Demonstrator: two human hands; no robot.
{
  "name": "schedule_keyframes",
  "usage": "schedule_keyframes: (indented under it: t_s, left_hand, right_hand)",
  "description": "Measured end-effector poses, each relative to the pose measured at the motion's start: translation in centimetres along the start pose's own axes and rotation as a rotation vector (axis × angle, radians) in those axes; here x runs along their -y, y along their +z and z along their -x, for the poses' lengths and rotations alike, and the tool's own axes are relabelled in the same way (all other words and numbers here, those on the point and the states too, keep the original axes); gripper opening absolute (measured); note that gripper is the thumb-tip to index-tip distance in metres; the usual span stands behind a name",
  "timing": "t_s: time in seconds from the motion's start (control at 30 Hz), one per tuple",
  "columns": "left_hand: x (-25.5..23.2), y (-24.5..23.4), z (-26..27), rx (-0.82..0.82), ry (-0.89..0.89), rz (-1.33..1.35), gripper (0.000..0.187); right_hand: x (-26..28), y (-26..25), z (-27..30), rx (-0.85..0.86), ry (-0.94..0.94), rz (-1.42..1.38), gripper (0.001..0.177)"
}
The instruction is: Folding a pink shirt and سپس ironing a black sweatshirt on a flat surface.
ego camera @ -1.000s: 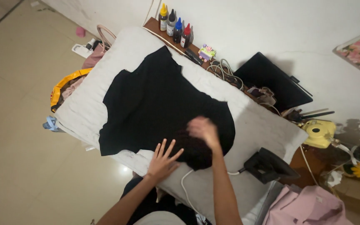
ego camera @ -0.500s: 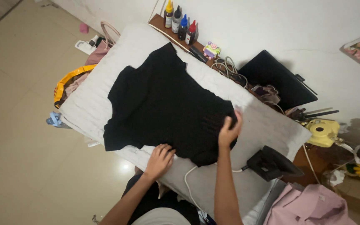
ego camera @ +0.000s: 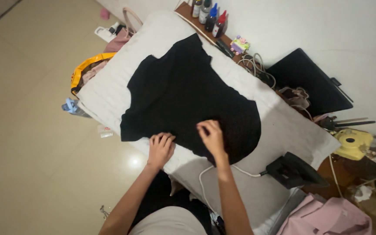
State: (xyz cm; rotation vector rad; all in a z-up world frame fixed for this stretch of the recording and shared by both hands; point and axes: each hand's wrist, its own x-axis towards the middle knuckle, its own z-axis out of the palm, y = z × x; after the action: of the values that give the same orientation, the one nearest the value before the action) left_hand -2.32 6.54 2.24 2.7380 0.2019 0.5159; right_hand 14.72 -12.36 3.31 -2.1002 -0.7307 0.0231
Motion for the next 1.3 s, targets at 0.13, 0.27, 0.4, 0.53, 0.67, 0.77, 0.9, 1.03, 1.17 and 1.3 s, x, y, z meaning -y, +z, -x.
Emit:
schedule_keyframes:
  t_s: [0.13,0.27,0.4,0.53,0.67,0.77,0.9,1.03,1.17,1.3]
  left_hand:
    - [0.1,-0.3,-0.1,-0.013,0.050,0.022,0.029]
    - [0.2,-0.2,0.1,-0.039,0.080,0.004,0.027]
    - [0.5,0.3,0.5,-0.051,0.068,0.023,0.026]
    - [0.6,0.5,0.6,-0.056,0.079,0.022,0.025]
    - [0.6,0.7,0.8,-0.057,0.084,0.000,0.025]
    - [0.9,1.0,0.8,-0.038,0.093,-0.010,0.026]
    - [0.8,0.9,0.9,-0.048,0.085,-0.006,0.025]
    - [1.1,1.4,1.0,-0.051,0.084,-0.018,0.026]
    - [1.1,1.6,1.2,-0.014,0.069,-0.018,0.026]
    - [0.9,1.5,1.3,0.014,0.055,-0.022,0.025]
  right_hand:
    - [3.1,2.6,0.4,0.318,0.074,0.047,0.018]
    - [1.0,5.8,1.9,0.233,-0.103,0.184,0.016]
    - [1.1,5.4,1.3,0.208,0.075,0.086,0.009]
    - [0.4,4.7,1.2,0.148,0.525,-0.172,0.017]
    - [3.5,3.4,1.7,0.134,0.533,-0.018,0.018]
    - [4.2,4.9,2.7,0.110,0.164,0.138,0.015]
    - [2.4,6.6,3.4,0.064,-0.034,0.218,0.014]
    - [1.7,6.9,2.5,0.083,0.113,0.191,0.006]
    - [2.3,5.8,1.5,0.132,0.415,0.046,0.011]
    - [1.9,5.2,2.4,0.199,0.462,0.014,0.020]
